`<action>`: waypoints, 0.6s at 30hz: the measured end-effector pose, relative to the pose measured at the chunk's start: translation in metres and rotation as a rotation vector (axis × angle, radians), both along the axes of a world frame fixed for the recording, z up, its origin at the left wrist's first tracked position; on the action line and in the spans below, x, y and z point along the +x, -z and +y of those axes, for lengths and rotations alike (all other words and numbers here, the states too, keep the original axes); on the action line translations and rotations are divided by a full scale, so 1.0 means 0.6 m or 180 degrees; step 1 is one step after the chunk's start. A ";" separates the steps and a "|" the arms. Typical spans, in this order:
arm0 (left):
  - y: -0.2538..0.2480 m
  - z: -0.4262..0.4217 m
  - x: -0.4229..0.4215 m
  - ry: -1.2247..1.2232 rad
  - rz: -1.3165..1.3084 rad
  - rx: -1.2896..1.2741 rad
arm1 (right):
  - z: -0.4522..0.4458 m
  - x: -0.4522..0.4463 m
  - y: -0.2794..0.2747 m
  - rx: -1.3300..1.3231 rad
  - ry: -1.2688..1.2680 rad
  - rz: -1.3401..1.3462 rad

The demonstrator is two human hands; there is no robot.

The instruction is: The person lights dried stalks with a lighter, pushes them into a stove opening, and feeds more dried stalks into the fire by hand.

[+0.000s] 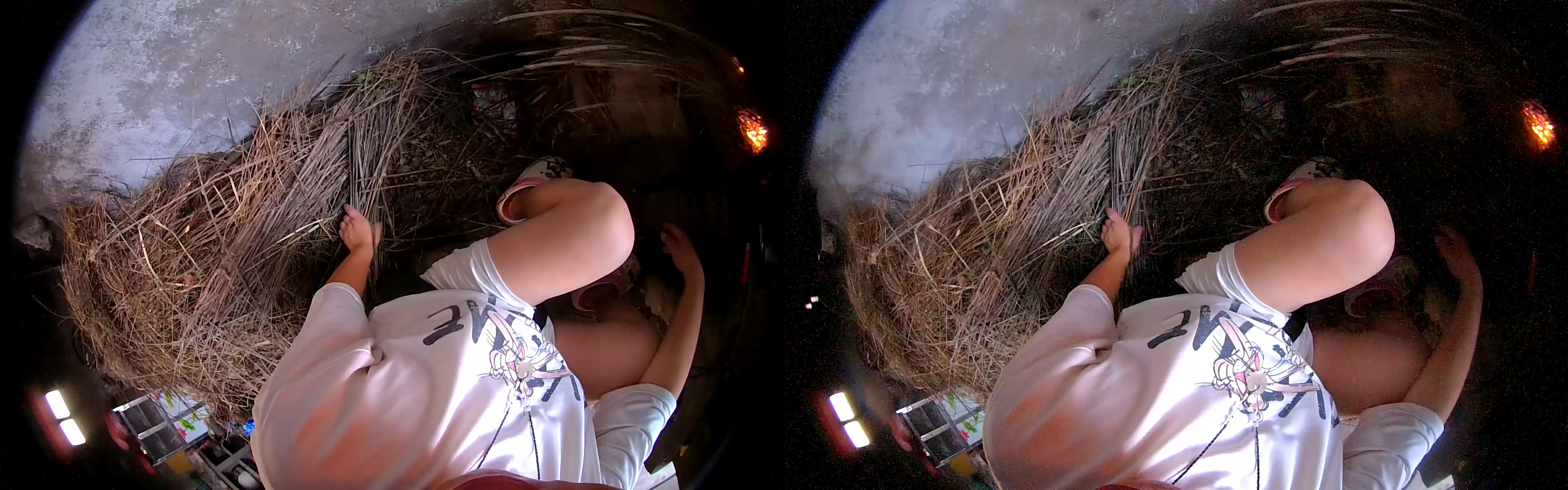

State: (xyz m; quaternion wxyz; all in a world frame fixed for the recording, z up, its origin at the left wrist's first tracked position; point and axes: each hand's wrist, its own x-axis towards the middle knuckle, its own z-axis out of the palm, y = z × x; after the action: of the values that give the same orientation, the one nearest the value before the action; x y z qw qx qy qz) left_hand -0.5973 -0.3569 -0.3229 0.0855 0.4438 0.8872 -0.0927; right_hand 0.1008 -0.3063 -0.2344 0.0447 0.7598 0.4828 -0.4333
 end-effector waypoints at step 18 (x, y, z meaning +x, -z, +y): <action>-0.049 0.084 -0.091 -0.0831 -0.3127 -0.0339 | -0.003 0.022 0.010 0.0091 0.0293 0.0159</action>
State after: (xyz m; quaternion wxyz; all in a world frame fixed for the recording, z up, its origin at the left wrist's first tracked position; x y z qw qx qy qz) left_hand -0.6518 -0.3067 -0.2935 0.5258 0.3154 0.7844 0.0932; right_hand 0.1138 -0.3081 -0.2404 0.0019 0.7707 0.4544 -0.4467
